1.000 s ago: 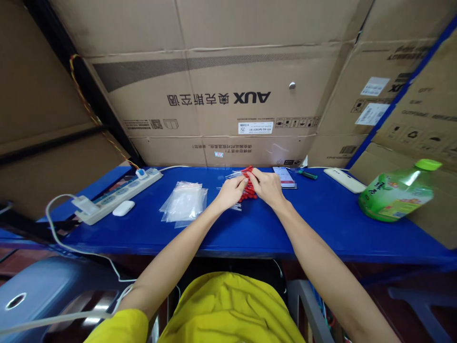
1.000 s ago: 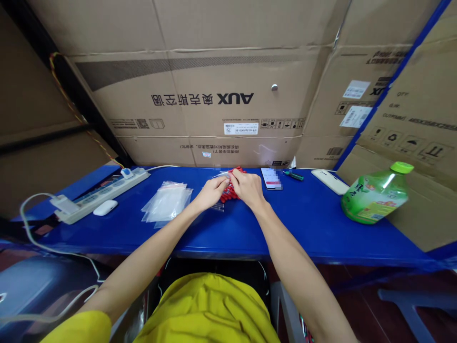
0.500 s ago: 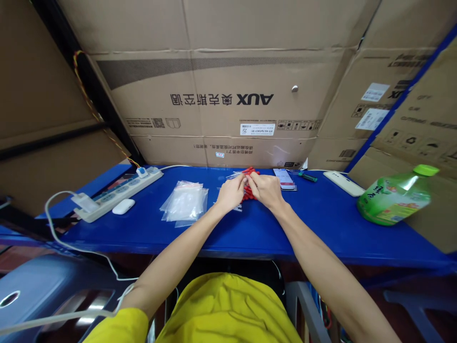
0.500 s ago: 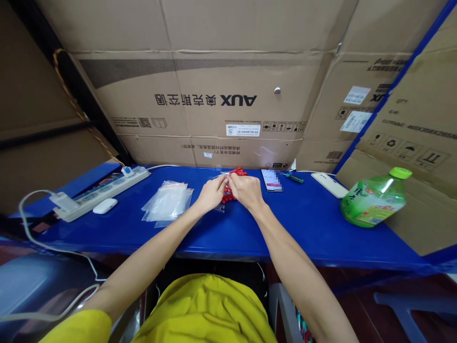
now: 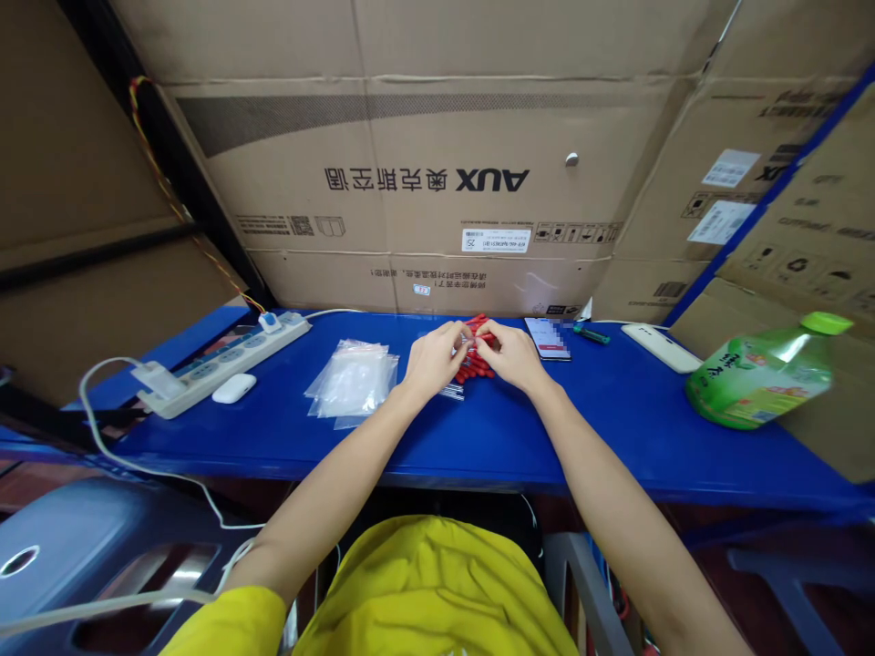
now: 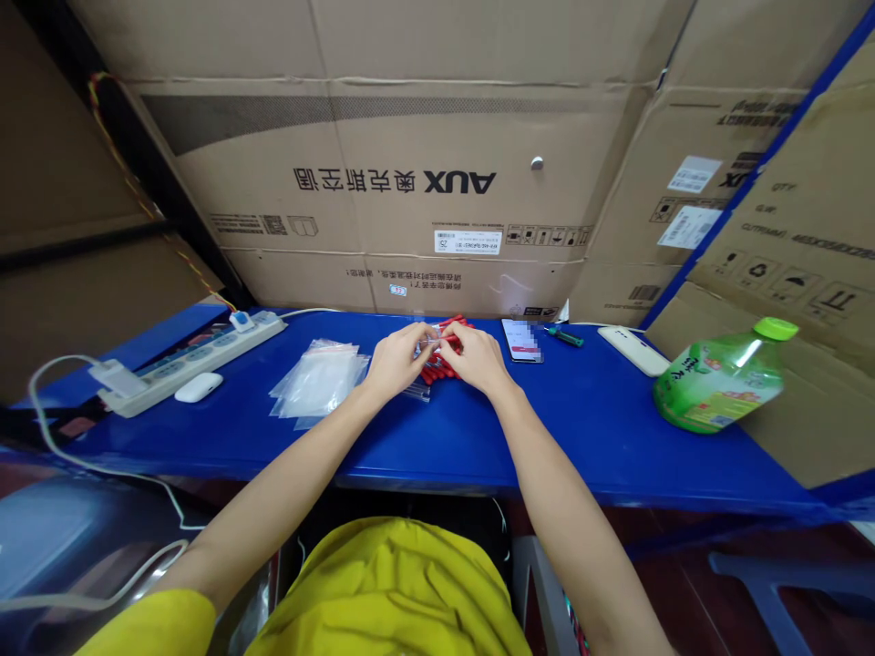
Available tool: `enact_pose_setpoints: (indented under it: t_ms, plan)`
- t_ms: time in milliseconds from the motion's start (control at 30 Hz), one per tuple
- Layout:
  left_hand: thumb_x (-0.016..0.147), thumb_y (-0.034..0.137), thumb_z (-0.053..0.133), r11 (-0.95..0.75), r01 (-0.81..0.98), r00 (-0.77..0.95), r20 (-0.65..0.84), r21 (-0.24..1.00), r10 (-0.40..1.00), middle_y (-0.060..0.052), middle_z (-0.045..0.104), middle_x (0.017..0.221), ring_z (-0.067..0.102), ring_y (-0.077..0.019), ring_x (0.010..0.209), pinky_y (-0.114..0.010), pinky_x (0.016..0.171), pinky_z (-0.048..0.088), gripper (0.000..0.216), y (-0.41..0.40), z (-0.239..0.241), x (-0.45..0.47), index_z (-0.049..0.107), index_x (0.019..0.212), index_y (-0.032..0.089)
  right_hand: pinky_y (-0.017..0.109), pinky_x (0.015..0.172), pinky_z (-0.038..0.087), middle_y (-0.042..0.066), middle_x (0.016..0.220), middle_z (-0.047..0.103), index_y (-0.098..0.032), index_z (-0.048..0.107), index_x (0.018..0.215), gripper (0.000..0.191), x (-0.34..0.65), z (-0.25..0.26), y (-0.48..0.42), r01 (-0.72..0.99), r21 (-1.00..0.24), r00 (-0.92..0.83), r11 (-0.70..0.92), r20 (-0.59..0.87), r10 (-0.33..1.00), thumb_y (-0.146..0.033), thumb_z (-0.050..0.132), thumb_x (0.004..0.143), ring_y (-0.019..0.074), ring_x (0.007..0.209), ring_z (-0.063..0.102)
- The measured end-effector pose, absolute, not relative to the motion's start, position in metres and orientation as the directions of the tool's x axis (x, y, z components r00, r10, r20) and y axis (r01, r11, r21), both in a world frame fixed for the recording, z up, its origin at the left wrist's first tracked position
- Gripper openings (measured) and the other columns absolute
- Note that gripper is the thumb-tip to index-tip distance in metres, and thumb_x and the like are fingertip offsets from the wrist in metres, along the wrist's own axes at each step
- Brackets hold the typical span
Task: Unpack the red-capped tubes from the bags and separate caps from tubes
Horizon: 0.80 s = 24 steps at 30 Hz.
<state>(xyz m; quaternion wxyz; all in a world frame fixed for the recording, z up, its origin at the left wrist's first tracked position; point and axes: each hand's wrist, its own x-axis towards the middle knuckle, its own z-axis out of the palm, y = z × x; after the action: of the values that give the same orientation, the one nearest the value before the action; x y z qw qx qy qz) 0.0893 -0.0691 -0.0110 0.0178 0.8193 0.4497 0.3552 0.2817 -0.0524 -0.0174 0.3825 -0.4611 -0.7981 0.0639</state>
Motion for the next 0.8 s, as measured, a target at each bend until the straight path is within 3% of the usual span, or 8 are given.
enact_pose_setpoints:
  t_ms: [200,467,800]
  plan:
    - [0.103,0.034,0.054,-0.644,0.648,0.348,0.594,0.407,0.725,-0.005,0.075,0.106,0.068,-0.0187,0.090,-0.030,0.082,0.049,0.020,-0.065,-0.008,0.086,0.069,0.109,0.022,0.029,0.065,0.036,0.003,0.079,0.071,-0.023,0.065,0.094,0.011,0.282,-0.021,-0.048,0.705,-0.427,-0.284,0.566,0.561,0.777,-0.026,0.055,0.090,0.0197,0.066,0.059]
    - [0.108,0.033,0.046,-0.616,0.717,0.377,0.563,0.325,0.736,-0.006,0.077,0.108,0.070,-0.0208,0.101,-0.031,0.085,0.043,0.028,-0.063,-0.010,0.087,0.072,0.110,0.023,0.031,0.076,0.041,0.008,0.090,0.069,-0.023,0.054,0.089,0.011,0.274,-0.021,-0.053,0.662,-0.385,-0.336,0.643,0.614,0.714,-0.021,0.043,0.091,0.0234,0.082,0.061]
    - [0.110,0.033,0.042,-0.679,0.655,0.418,0.590,0.332,0.691,-0.006,0.078,0.111,0.072,-0.0207,0.102,-0.030,0.082,0.041,0.032,-0.055,-0.017,0.086,0.072,0.109,0.022,0.032,0.077,0.042,0.008,0.087,0.065,-0.025,0.048,0.086,0.013,0.272,-0.017,-0.054,0.646,-0.396,-0.341,0.653,0.615,0.711,-0.022,0.037,0.094,0.0240,0.083,0.060]
